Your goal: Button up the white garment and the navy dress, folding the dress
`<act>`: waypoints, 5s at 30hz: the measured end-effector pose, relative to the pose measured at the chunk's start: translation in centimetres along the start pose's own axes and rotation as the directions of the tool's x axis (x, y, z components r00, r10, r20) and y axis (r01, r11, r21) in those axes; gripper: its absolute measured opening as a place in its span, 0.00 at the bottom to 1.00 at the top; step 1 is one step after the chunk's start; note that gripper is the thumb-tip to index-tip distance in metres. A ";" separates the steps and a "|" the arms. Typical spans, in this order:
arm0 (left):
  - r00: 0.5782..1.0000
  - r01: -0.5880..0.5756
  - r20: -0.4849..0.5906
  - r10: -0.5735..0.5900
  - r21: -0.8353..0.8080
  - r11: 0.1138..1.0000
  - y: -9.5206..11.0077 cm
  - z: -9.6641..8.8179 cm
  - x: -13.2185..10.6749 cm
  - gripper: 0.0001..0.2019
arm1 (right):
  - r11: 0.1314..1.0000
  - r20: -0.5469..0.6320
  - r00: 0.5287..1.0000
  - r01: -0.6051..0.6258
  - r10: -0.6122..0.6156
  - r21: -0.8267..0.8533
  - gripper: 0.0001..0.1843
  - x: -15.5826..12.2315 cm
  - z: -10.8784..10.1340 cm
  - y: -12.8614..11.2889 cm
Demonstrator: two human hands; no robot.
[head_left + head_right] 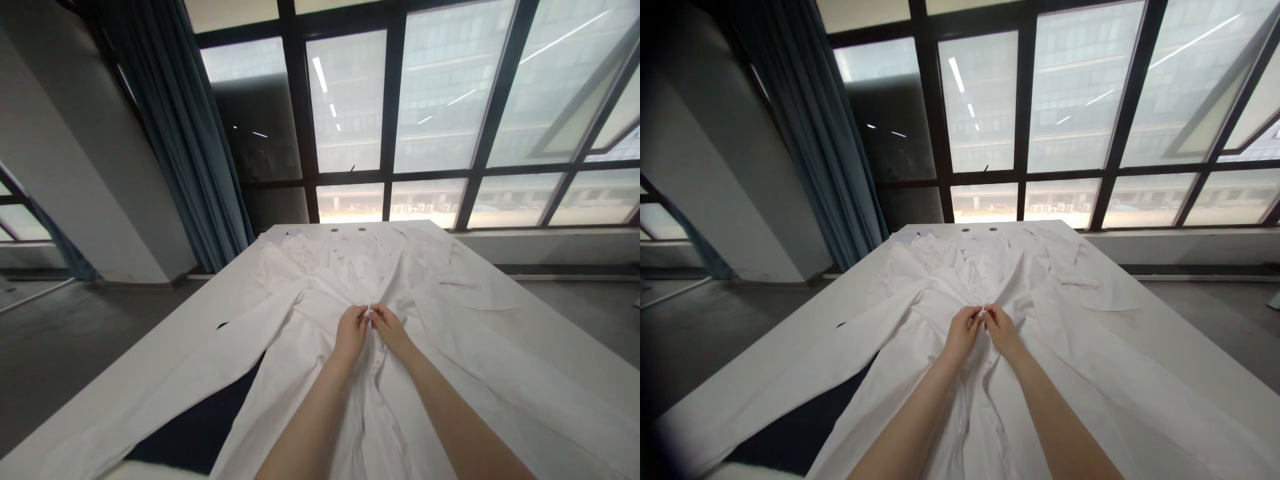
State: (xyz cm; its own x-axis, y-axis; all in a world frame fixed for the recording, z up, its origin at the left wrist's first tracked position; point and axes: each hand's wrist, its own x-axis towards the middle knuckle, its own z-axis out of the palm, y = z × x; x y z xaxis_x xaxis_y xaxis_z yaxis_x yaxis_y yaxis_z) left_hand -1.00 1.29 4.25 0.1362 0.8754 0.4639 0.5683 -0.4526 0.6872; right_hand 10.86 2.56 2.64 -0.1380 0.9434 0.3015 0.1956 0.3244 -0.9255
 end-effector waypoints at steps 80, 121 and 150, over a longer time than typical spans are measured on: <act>0.996 -0.073 0.060 0.070 0.048 0.996 1.6 -2.4 0.4 0.08 | 0.895 -0.050 0.945 -0.289 0.324 0.339 0.15 -0.2 -0.6 -2.7; 0.991 -0.128 -0.043 0.129 0.032 0.991 1.1 -1.3 0.1 0.04 | 0.655 -0.153 0.861 -0.242 0.485 0.716 0.12 -0.7 1.0 -2.9; 0.993 -0.112 -0.032 0.110 -0.083 0.990 1.4 -1.5 0.1 0.06 | 0.539 -0.051 0.863 -0.266 0.502 0.799 0.06 -0.6 0.8 -1.9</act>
State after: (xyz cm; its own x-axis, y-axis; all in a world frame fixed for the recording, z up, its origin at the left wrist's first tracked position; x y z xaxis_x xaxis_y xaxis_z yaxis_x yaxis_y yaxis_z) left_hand -1.36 0.49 6.11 0.1722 0.8144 0.5541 0.4801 -0.5606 0.6748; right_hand 9.80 1.27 4.03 0.0282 0.9809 -0.1926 -0.6339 -0.1314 -0.7622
